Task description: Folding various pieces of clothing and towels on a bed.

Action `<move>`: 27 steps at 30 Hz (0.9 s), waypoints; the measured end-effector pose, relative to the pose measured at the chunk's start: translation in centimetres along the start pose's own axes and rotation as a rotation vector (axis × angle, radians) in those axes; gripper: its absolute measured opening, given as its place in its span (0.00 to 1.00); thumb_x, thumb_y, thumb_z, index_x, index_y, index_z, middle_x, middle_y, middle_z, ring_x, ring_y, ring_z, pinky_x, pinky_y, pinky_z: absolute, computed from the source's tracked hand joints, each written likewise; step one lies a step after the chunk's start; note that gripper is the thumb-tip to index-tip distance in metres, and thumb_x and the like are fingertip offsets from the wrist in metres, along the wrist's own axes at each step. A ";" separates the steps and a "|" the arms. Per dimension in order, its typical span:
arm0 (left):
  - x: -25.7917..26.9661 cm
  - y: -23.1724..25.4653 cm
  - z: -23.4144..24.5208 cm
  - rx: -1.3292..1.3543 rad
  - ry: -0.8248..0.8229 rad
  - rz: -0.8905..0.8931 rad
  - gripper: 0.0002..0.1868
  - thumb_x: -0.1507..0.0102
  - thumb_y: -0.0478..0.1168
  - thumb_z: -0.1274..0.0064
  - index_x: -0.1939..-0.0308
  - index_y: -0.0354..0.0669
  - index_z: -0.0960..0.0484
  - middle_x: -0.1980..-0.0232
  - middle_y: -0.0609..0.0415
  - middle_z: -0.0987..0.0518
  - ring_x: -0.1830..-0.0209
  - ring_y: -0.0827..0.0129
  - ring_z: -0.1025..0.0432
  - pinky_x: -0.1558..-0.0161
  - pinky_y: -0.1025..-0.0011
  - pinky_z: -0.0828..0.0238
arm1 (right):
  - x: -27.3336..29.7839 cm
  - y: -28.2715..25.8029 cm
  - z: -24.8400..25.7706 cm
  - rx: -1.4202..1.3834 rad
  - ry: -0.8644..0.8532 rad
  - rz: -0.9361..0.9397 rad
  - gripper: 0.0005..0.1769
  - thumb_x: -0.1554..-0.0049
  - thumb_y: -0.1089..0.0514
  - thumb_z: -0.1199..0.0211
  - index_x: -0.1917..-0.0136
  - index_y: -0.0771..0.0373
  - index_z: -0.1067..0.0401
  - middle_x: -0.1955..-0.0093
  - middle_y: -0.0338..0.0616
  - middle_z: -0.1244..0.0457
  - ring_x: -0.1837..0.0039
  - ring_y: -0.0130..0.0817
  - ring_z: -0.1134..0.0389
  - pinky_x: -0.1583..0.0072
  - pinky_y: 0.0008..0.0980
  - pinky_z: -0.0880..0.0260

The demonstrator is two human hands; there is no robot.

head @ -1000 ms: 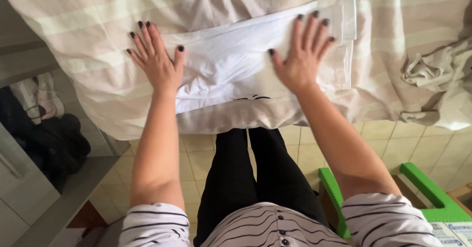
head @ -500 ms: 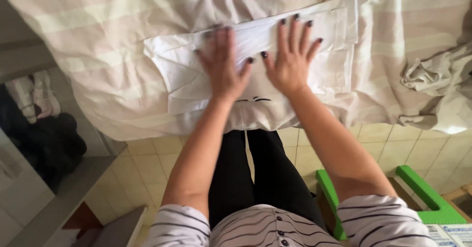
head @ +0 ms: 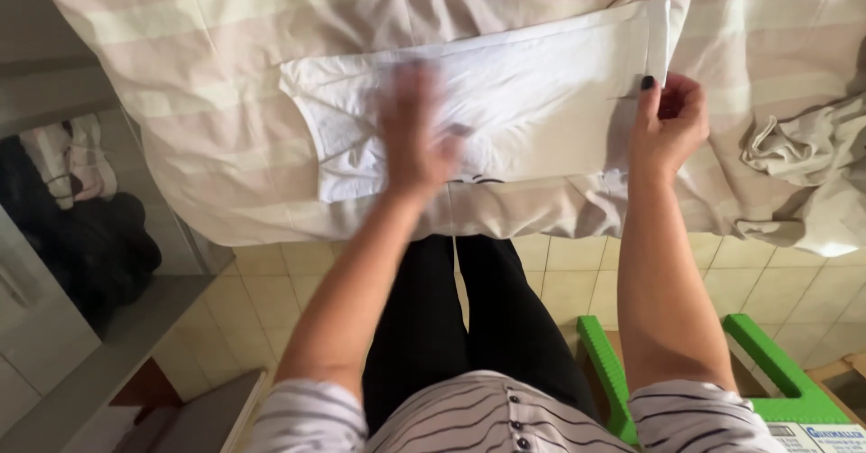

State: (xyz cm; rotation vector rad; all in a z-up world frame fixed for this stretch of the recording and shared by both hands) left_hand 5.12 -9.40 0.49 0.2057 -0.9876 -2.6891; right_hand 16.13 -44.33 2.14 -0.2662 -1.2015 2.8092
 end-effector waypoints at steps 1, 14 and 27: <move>0.9 3.7 -2.7 -0.064 -0.137 -0.162 0.47 0.27 0.60 0.52 0.15 0.48 0.62 0.12 0.49 0.60 0.10 0.56 0.65 0.14 0.41 0.65 | 0.5 0.3 0.2 -0.004 -0.018 -0.031 0.09 0.36 0.63 0.30 0.50 0.72 0.26 0.61 0.41 0.36 0.62 0.28 0.41 0.59 0.25 0.33; -0.8 7.2 -8.9 -0.414 -0.222 -0.095 0.49 0.32 0.68 0.49 0.19 0.42 0.47 0.16 0.45 0.51 0.15 0.49 0.58 0.20 0.43 0.68 | 4.6 1.5 2.2 0.393 -0.502 -0.407 0.29 0.46 0.52 0.23 0.40 0.73 0.28 0.52 0.56 0.30 0.56 0.42 0.28 0.55 0.35 0.24; -1.4 9.3 -12.8 -0.463 -0.439 -0.160 0.42 0.28 0.71 0.75 0.17 0.53 0.56 0.14 0.56 0.60 0.14 0.55 0.66 0.19 0.47 0.76 | 0.1 0.3 -2.6 -0.367 -0.684 -0.765 0.33 0.46 0.53 0.34 0.30 0.67 0.34 0.42 0.51 0.31 0.45 0.36 0.28 0.49 0.27 0.26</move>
Point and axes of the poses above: each hand's wrist, its own x-axis away from the middle knuckle, its own z-axis out of the back of the hand, y = z × x, the point moved 8 cm from there along -x, towards the middle knuckle
